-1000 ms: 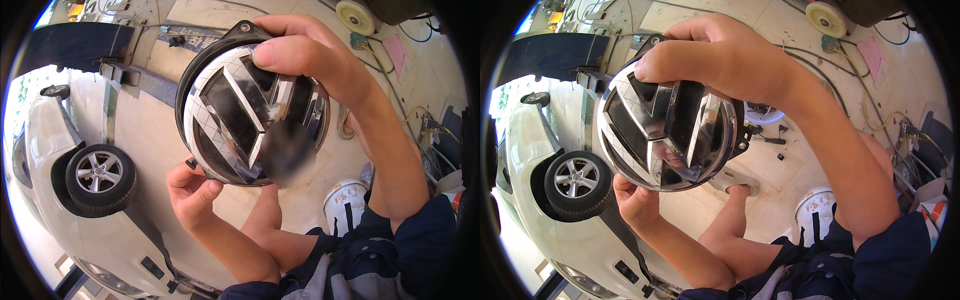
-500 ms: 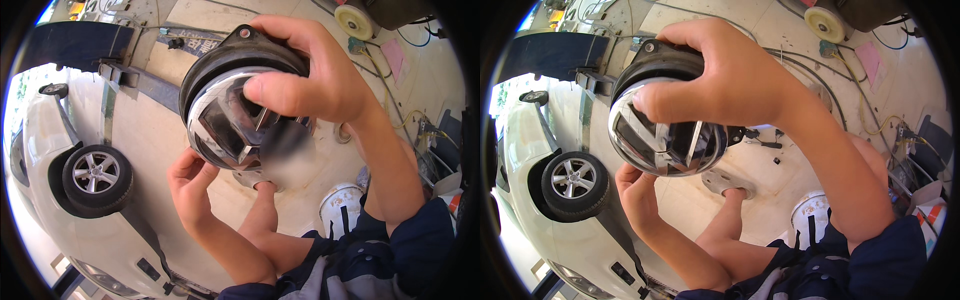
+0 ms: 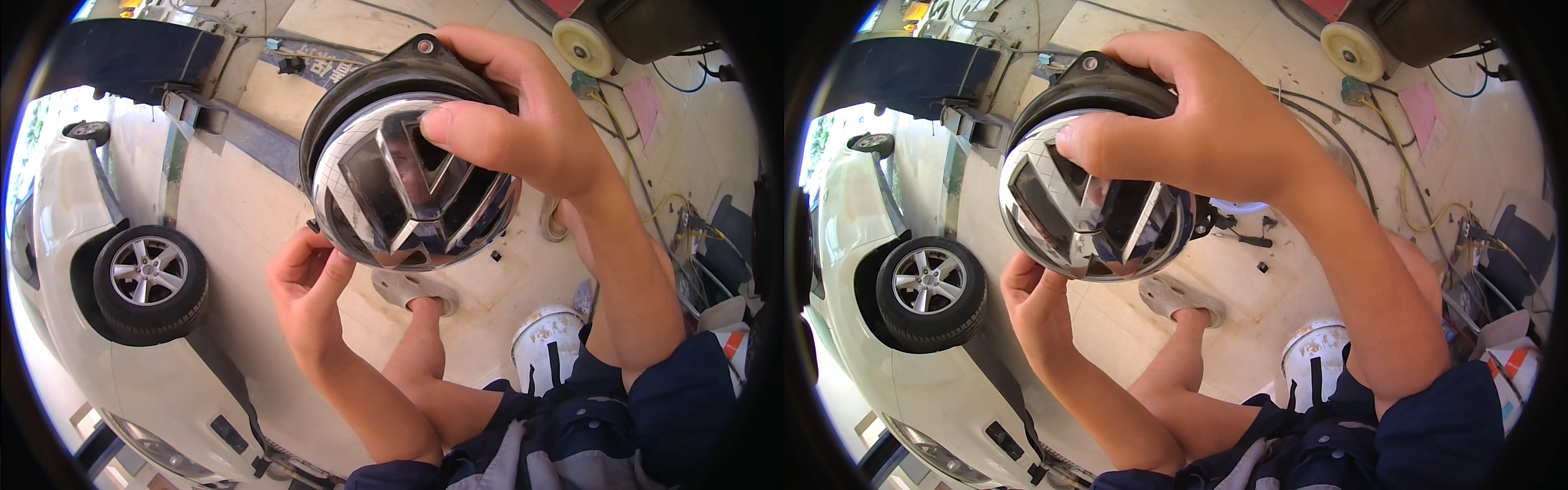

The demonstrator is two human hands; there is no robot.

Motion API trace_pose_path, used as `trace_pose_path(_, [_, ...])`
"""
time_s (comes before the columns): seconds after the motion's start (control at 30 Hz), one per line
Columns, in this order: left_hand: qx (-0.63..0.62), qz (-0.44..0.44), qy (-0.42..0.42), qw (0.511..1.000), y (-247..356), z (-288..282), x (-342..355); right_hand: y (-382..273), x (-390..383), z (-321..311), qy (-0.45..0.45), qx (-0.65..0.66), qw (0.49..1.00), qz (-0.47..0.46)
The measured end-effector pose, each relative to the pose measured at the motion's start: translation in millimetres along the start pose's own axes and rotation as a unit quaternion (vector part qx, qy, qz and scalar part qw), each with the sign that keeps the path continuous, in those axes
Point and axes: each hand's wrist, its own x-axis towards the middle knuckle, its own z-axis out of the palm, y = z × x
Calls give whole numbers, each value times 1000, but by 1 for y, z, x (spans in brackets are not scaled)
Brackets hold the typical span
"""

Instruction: The person disassembles a car emblem and a plastic component using a screwdriver. They remove screws from the housing, separate the internal parts, and place them into a bucket while seated on another bucket.

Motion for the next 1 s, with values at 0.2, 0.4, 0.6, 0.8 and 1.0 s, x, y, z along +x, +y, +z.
trace_pose_path(0.2, [-26,32,-46,998,3,-3,0,-1,1,-1,-15,11,1000,5])
trace_pose_path(0.4, [-105,39,-45,993,2,-4,-3,12,6,1,6,63,997,-49])
trace_pose_path(0.6, [79,133,29,987,-7,-7,1,12,4,-10,-78,66,993,-62])
trace_pose_path(0.8, [163,266,175,934,-11,-3,6,9,4,0,-72,37,991,-105])
trace_pose_path(1.0, [70,210,236,946,-6,2,6,4,5,5,-63,-137,979,-138])
